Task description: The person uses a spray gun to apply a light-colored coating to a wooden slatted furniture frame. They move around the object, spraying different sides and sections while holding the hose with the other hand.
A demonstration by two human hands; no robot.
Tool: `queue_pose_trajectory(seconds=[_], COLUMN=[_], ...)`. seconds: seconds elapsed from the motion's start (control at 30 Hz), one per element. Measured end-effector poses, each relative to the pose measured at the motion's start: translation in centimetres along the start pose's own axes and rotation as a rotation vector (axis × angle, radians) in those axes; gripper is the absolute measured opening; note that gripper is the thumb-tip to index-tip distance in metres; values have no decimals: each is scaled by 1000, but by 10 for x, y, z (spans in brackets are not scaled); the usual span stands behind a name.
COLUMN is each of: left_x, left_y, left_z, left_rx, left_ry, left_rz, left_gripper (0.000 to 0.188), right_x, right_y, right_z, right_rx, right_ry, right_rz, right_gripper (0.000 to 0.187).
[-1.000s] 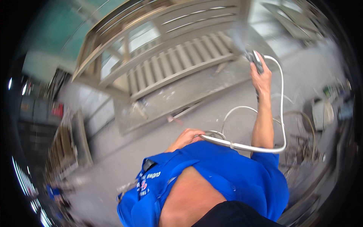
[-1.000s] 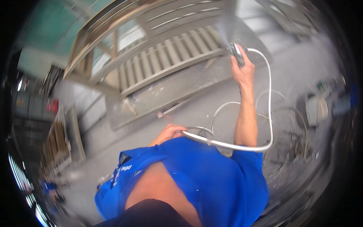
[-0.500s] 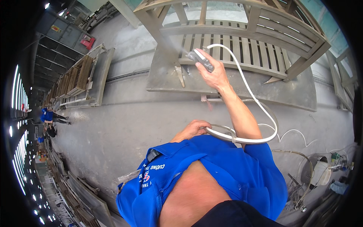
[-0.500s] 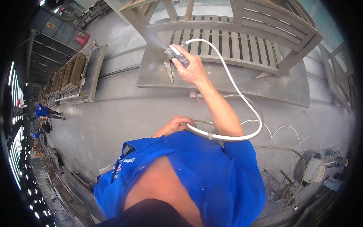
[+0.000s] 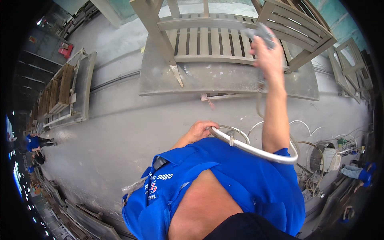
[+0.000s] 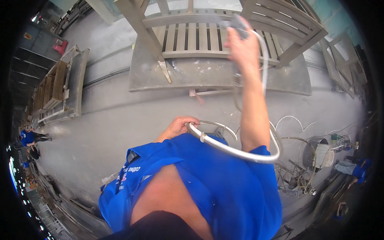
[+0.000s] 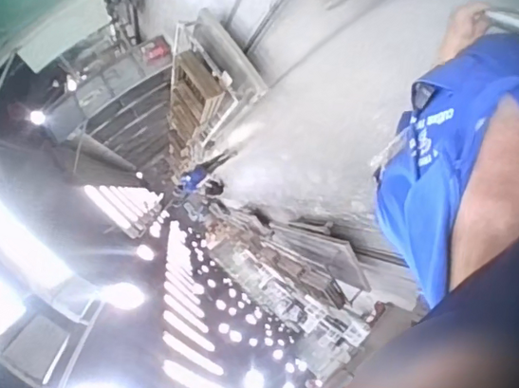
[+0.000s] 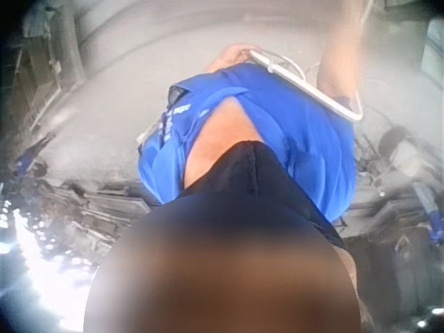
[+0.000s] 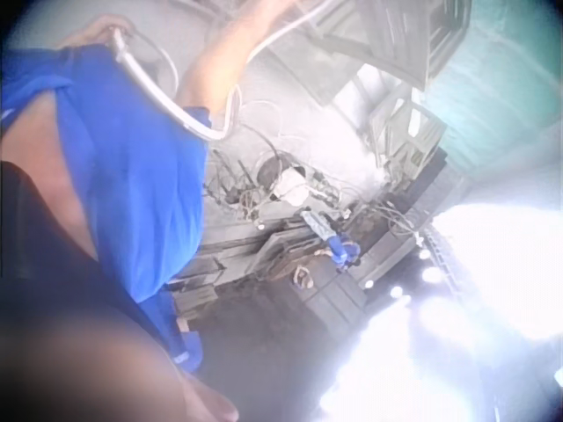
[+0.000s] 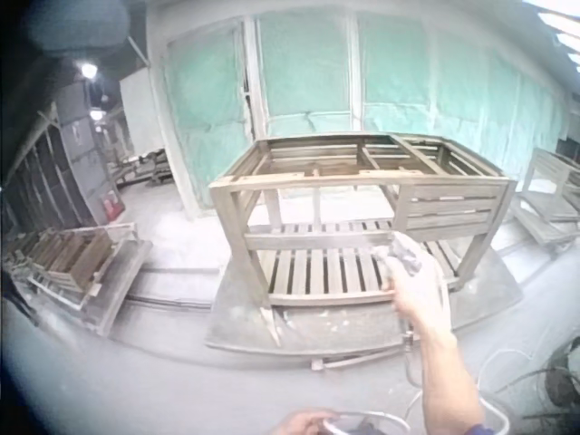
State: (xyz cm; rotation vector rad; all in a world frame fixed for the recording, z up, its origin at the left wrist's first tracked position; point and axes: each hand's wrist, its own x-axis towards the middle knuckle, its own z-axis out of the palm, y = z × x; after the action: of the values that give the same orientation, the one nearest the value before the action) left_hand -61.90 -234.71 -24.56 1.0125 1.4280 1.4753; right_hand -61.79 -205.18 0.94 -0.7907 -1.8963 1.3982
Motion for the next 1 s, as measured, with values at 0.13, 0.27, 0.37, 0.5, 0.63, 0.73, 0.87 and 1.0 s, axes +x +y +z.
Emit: queue_pose_trajectory(seconds=[0.13,0.27,0.37,0.5,0.63,0.73,0.87,1.0], left_x=[12,20,21,-2,-36,-63,-87,-81], left_y=[-2,13,22,24,32,52,78,87], left_z=[-8,-18,-25,-35,-45,-47,-32,-27], left_rx=[-164,196,279,399,431,396,287,92], left_ry=[-112,-168,-185,-134,72,196,270,287], left_rz=[-50,166,176,132,18,-180,-331,-354], left_gripper=[26,32,35,32,23,21,18,19], right_x=[-25,-44,-55,-48,-8,14,12,-7], right_y=[2,27,67,118,158,192,231,232], right_z=[-54,-52,-15,62,132,163,174,155], right_rx=[-150,-85,52,498,629,579,414,287], right_ry=[165,86,-93,-211,-200,-232,-238,-215], right_rz=[-32,71,160,180,320,418,548,638], right_gripper=[52,53,54,41,31,28,25,39])
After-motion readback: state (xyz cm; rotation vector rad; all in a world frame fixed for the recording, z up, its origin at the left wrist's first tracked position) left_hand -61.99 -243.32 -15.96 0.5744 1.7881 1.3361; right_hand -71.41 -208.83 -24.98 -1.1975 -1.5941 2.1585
